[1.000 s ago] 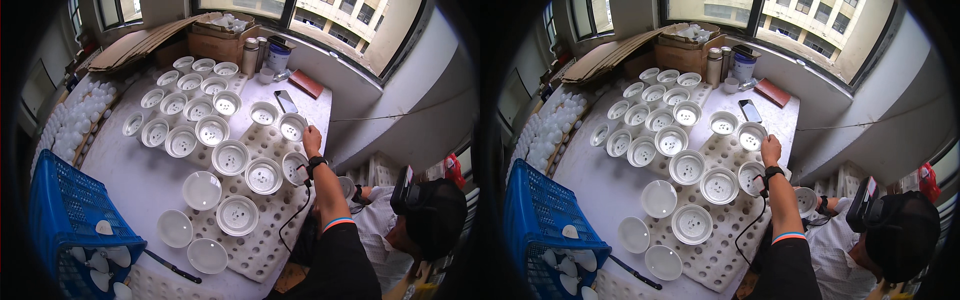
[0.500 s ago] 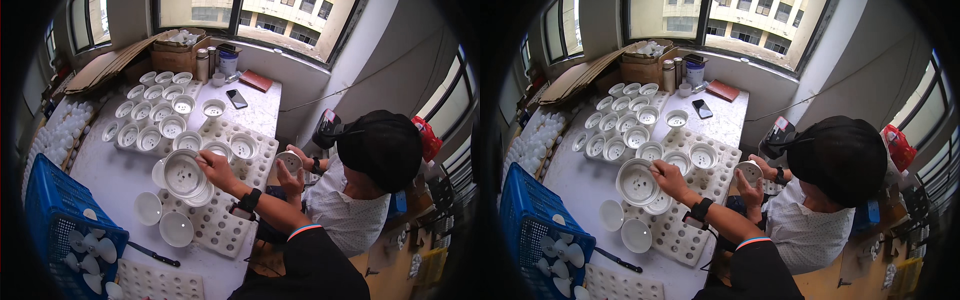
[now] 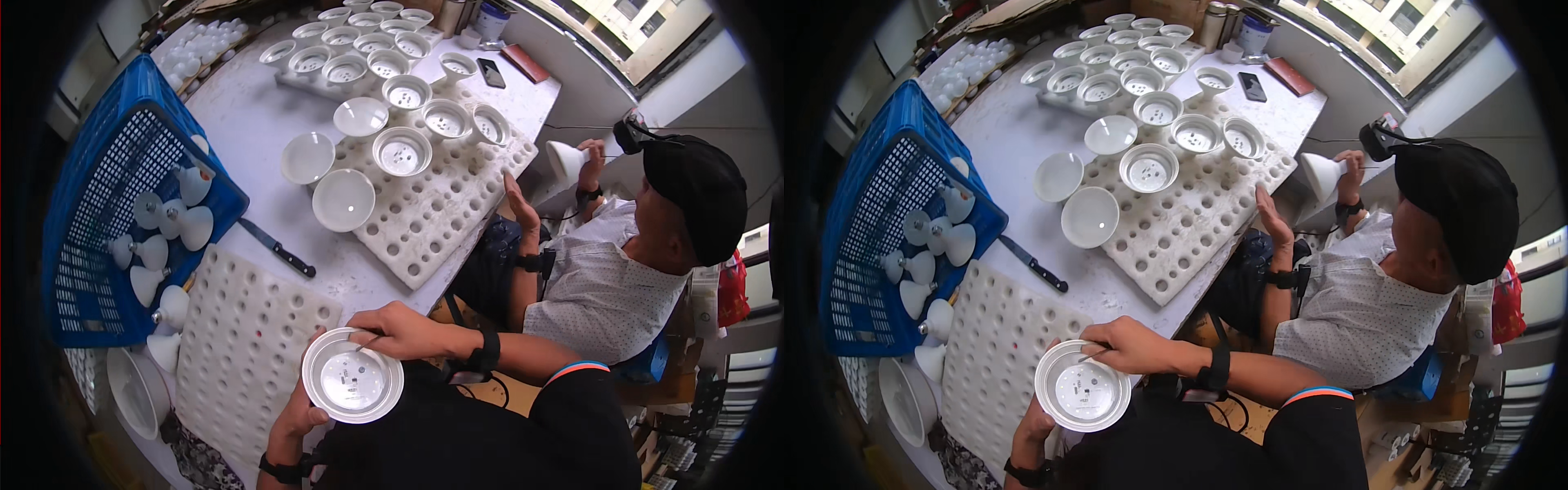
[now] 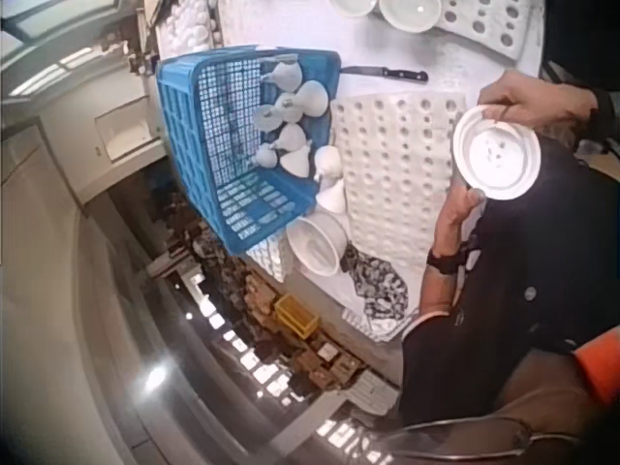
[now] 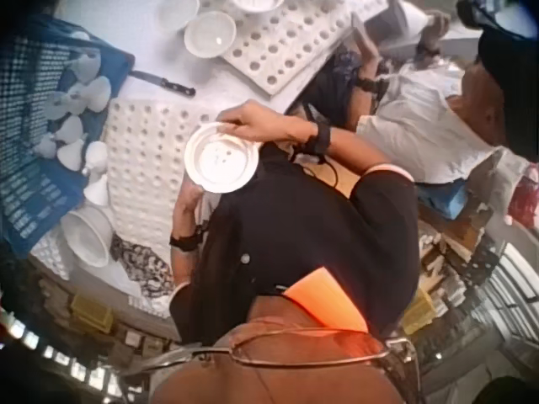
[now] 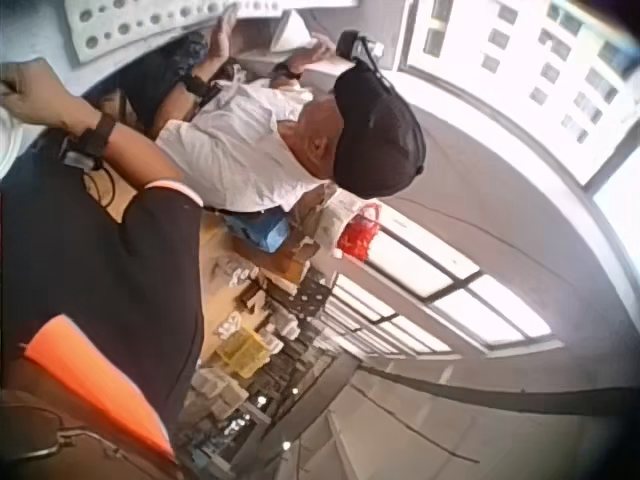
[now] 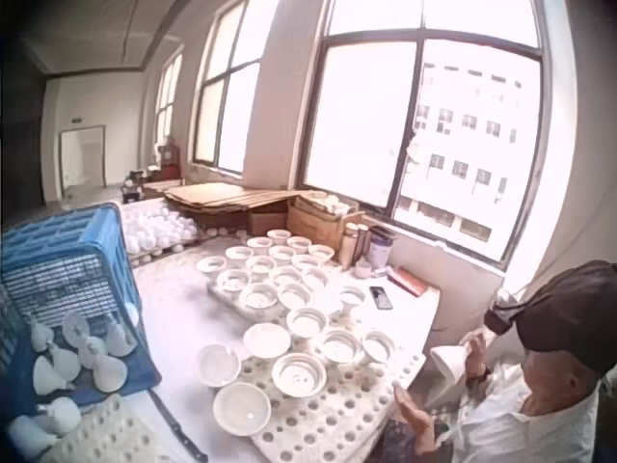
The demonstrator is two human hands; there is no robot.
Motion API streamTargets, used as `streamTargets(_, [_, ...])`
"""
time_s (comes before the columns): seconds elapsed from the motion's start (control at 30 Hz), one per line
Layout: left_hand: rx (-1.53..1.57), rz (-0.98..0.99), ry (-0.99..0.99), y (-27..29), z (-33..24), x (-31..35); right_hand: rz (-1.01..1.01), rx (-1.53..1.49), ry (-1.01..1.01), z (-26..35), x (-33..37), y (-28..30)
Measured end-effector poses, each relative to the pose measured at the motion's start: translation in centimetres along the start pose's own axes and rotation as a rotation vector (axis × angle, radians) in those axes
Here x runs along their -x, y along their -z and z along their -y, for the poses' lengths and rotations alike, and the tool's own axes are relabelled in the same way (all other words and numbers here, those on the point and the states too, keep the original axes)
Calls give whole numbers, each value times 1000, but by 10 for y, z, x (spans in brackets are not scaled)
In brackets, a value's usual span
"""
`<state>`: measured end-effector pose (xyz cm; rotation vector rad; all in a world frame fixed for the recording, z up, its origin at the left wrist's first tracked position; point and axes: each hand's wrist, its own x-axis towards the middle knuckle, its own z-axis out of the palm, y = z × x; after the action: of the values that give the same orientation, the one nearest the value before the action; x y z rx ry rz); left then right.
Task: Assembling and inspecting LED light components at a workbench.
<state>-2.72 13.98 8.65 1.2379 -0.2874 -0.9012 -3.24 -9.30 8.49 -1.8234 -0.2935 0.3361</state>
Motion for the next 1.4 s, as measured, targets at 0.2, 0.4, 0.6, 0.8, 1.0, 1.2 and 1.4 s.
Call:
streamTargets(0.2, [209,-175,47,-21,-4,24,21,-389,-255,-2,12,-21])
streamTargets(0.4, [224,-271,59,-23,-5,41,85,-595,-433,1,21,-19])
streamTargets(0.6, [151,-241,50,-19,-2,47,118,-586,-409,4,20,-21])
streamTargets(0.8, [61,-94,-66,-7,16,66,104,-541,-363,23,24,-20])
streamTargets(1.0, [-139,-15,-157,0,22,86,98,-285,-294,36,34,-25])
streamTargets(1.2, [-291,44,-184,1,18,96,65,-178,-183,37,41,-40])
streamTargets(1.4, [186,15,137,-2,13,98,163,-104,-232,34,45,-56])
